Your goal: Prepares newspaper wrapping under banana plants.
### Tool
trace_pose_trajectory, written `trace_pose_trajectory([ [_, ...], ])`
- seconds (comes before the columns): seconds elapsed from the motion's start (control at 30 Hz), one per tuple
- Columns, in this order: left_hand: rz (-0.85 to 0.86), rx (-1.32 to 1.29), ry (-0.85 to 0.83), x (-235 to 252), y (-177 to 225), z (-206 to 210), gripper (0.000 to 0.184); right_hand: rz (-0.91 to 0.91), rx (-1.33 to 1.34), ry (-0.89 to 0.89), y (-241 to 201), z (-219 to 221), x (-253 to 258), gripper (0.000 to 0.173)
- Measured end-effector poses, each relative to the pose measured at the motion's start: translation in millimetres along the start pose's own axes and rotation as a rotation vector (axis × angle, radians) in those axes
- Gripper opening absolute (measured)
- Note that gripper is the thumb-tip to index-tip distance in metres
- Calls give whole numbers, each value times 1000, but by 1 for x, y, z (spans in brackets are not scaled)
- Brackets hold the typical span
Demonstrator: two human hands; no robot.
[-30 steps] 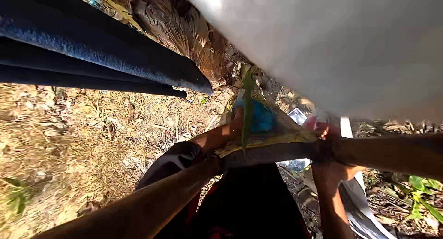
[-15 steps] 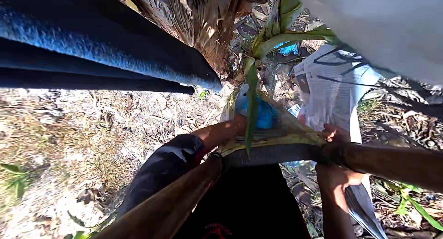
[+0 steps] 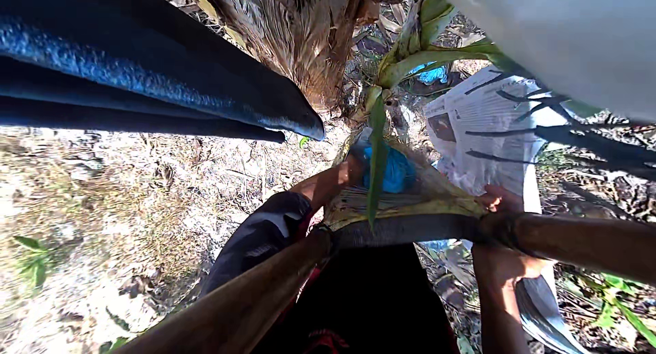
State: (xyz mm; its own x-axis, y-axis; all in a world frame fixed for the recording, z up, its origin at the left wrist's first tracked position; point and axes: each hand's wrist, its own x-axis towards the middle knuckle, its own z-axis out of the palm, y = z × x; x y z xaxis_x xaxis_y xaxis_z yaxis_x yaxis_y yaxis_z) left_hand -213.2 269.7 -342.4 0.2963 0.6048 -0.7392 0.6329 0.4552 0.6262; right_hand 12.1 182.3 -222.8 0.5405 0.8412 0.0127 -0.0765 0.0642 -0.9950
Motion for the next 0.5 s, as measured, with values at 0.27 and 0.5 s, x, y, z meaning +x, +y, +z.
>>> trace_pose_trajectory([
  [0.27, 220, 570, -200, 45, -46, 10, 22, 8, 24, -41, 3, -4, -2, 27],
  [0.5, -60, -91, 27, 9, -11, 20, 34, 12, 65, -35, 4, -5, -2, 29],
])
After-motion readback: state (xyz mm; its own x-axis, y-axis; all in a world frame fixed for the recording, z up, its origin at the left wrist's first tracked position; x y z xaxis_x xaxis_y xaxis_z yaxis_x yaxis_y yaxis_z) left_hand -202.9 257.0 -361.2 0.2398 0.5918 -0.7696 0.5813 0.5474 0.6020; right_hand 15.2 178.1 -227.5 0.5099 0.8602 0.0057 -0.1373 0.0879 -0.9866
